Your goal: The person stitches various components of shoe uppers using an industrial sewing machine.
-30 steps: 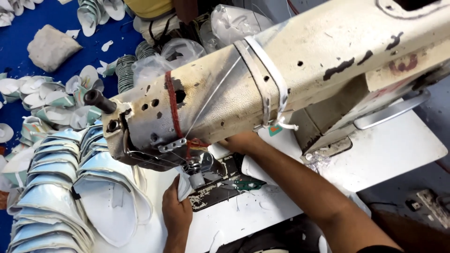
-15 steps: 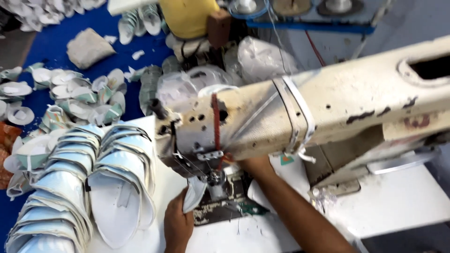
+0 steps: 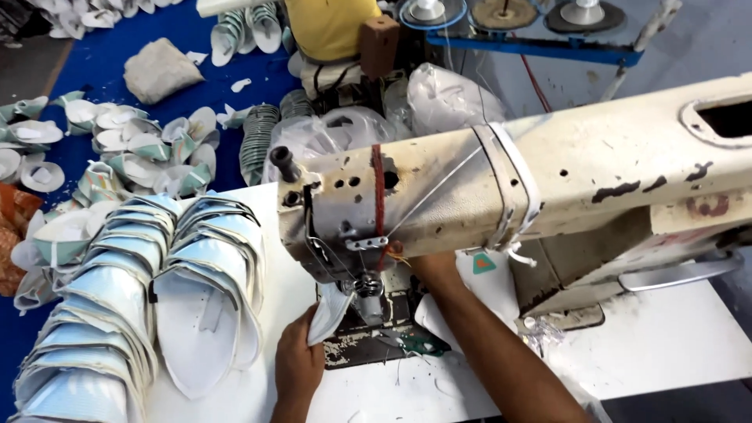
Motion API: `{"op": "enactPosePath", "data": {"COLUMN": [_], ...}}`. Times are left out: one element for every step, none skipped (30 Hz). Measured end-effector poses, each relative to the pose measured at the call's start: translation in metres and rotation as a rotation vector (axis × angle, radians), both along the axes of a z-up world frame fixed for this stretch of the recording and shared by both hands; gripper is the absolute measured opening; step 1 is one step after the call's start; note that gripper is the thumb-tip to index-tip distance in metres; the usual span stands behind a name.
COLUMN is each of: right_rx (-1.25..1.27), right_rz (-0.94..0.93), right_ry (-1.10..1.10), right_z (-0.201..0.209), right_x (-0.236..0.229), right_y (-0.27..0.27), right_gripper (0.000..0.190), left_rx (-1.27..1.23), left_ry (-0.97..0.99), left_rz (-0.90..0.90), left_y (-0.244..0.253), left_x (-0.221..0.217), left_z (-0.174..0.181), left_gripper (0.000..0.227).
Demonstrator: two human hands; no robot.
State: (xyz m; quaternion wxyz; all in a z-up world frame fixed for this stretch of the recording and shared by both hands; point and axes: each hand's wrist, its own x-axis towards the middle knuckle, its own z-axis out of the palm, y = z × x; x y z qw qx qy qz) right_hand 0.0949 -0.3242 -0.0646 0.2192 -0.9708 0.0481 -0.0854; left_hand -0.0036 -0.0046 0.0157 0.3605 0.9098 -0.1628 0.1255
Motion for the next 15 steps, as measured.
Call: {"op": "enactPosePath", "data": {"right_rx": [0.002,0.004,0.004,0.004,0.004,0.004,0.004,0.005,0.101,0.197,0.197,0.305,0.414,0.415,0.176], "right_rz": [-0.001,-0.006,-0.004,-0.002,-0.003,-0.001,0.003,0.004,-0.028,-0.06,-0.06,-0.063,-0.066,-0.067,-0.044], "right_ry": [-0.014,-0.008,-0.025,-0.042,-0.042,-0.054,-0.067,-0.067,-0.07,-0.072,-0.073,-0.102,-0.128,-0.126,-0.053], "right_z": [-0.002,-0.003,-0.002,-0.001,-0.002,-0.002,-0.003,-0.002,-0.002,-0.001,0.013,0.028,0.042,0.035,0.028], "right_x": [0.0,-0.001,-0.001,0.0,0.001,0.001,0.002,0.001,-0.001,-0.003,-0.006,-0.01,-0.014,-0.012,-0.009], "right_y": [-0.002,-0.002,-0.003,-0.003,-0.004,-0.004,-0.003,-0.002,-0.002,-0.002,0.002,0.006,0.01,0.01,0.009], "right_gripper": [0.033,0.033,0.034,0.035,0.035,0.036,0.037,0.037,0.035,0.034,0.034,0.032,0.031,0.031,0.029], "left_rx": [-0.001,0.001,0.004,0.007,0.007,0.01,0.014,0.015,0.015,0.015,0.015,0.017,0.019,0.02,0.025], "left_ry": [-0.005,0.0,0.019,0.037,0.038,0.052,0.065,0.065,0.067,0.069,0.069,0.05,0.034,0.036,0.043], "left_rz": [0.0,-0.005,0.01,0.025,0.024,0.031,0.04,0.041,0.043,0.044,0.044,0.036,0.029,0.029,0.034], "left_y": [-0.001,0.0,-0.001,-0.001,-0.001,0.0,0.001,0.0,-0.001,-0.002,-0.002,-0.001,0.0,0.0,0.0], "left_x": [0.001,0.0,0.001,0.001,0.002,0.002,0.003,0.002,0.002,0.001,0.002,0.003,0.002,0.002,0.002], "left_z": [0.0,-0.001,-0.002,-0.003,-0.004,-0.006,-0.007,-0.005,-0.003,-0.001,-0.002,-0.004,-0.006,-0.006,-0.007], "left_gripper": [0.054,0.054,0.054,0.054,0.054,0.055,0.055,0.055,0.054,0.054,0.054,0.053,0.053,0.053,0.054]}}
